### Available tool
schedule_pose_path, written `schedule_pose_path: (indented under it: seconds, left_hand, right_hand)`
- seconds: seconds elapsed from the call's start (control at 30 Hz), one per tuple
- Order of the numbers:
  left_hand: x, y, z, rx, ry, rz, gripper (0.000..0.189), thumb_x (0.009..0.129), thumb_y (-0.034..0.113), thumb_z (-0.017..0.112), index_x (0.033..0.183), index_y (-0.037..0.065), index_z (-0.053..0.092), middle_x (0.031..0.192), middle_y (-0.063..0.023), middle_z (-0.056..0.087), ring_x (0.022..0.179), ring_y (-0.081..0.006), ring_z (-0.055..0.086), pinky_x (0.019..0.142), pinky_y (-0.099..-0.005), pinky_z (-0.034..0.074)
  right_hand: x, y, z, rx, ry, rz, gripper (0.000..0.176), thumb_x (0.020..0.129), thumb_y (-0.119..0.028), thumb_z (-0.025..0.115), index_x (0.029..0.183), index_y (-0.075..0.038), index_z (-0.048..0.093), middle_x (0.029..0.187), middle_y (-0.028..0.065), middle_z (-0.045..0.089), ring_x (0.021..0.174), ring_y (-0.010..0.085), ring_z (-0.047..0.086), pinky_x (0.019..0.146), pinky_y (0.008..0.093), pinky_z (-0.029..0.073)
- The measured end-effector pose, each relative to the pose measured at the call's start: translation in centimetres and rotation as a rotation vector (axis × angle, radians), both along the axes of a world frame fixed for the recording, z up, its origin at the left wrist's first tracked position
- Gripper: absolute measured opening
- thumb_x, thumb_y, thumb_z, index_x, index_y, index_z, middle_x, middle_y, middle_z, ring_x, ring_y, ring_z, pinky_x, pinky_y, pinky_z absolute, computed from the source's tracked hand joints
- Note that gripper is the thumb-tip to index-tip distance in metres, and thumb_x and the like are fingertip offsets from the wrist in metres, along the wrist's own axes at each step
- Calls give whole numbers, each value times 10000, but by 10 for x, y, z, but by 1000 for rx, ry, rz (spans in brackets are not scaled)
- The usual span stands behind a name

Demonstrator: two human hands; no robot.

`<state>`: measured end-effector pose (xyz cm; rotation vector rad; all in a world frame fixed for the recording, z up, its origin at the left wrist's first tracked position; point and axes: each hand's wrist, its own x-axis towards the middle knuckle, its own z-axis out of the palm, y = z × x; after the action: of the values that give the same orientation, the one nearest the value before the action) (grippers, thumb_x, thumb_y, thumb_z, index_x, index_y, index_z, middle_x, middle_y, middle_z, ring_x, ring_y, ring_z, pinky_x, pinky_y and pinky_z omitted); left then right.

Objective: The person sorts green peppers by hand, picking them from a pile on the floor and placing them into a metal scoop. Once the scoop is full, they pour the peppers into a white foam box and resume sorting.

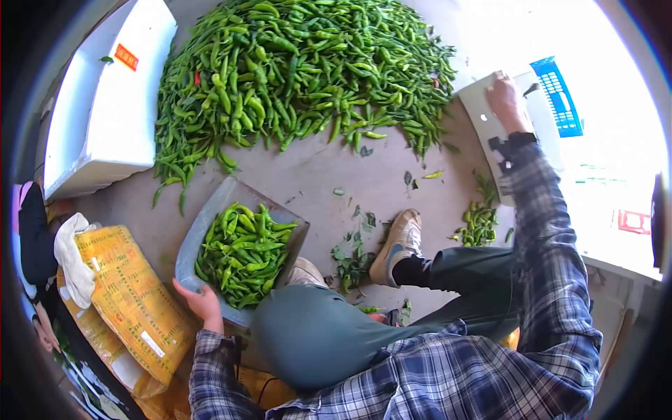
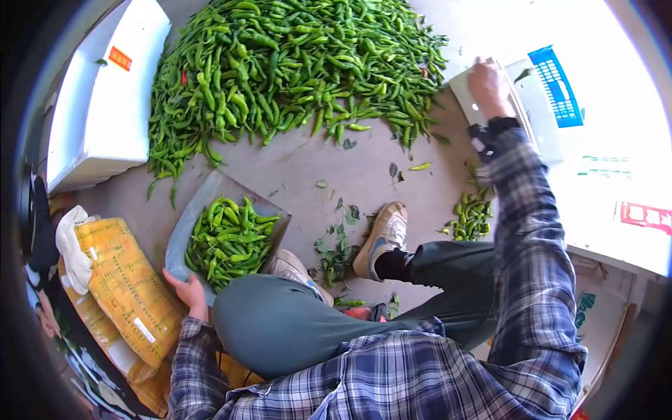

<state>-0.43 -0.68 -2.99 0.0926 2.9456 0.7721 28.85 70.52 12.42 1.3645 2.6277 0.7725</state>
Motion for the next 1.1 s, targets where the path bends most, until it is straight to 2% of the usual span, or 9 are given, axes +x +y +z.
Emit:
schedule_pose_path:
  seconds: [0.07,0.13,0.23,0.33,0.4,0.5,0.73,0.87,1.1]
  left_hand:
    - [-2,-2,-4,7,2,-6,764,745,32,530,1388,115,127,1157,-323,480,1016,-463,500,866,-467,403]
    - [0,-4,-3,4,4,-7,763,751,32,527,1391,119,121,1157,-323,480,1011,-464,501,859,-468,405]
    - [0,4,2,-9,25,-18,749,756,10,501,1393,111,120,1172,-328,466,1038,-468,486,874,-464,397]
    - [-1,4,3,86,-24,-15,739,761,4,493,1392,104,122,1176,-335,458,1047,-472,480,888,-462,389]
    - [-1,5,4,90,13,-46,736,763,-2,490,1392,99,120,1175,-336,455,1055,-468,478,896,-458,384]
    - [-1,9,6,73,5,-56,729,764,-16,477,1391,92,121,1177,-335,450,1060,-459,478,896,-456,384]
    - [-2,11,11,129,-43,-26,715,768,-26,468,1388,86,130,1192,-330,438,1072,-458,467,906,-454,377]
    - [-2,6,4,119,-9,-46,712,766,-18,466,1387,82,132,1202,-330,431,1081,-455,463,917,-452,372]
    - [-2,3,2,96,1,-40,720,760,17,485,1384,81,131,1194,-331,442,1068,-461,472,910,-453,378]
  right_hand:
    - [-69,-79,-21,-163,84,-114,231,787,-150,473,940,-48,613,977,167,604,883,327,611,730,411,510]
    - [-112,-125,-54,-350,-120,202,200,767,-134,497,911,-84,625,947,118,627,901,295,614,720,394,515]
    - [-168,-198,-108,-687,102,377,234,768,-111,477,952,-75,618,904,133,626,830,307,628,694,403,522]
    - [-218,-234,-135,-884,162,368,313,772,-85,465,1072,-105,552,1184,202,489,1158,352,433,927,478,392]
    - [-242,-229,-164,-602,392,363,377,781,-151,532,1156,-125,504,1340,230,313,1246,394,304,959,549,328]
    - [-259,-222,-181,-705,536,20,590,695,-314,698,1217,-169,464,1403,246,178,1240,483,252,908,586,367]
    - [-229,-294,-198,-799,329,385,591,723,-247,652,1263,-167,426,1377,247,226,1175,539,300,861,494,459]
    - [-180,-306,-184,-1038,163,573,638,745,-176,600,1335,-217,360,1422,213,177,1217,447,337,898,432,458]
    - [-122,-281,-189,-801,205,278,499,728,-82,571,1215,-115,467,1125,178,505,998,351,537,739,382,496]
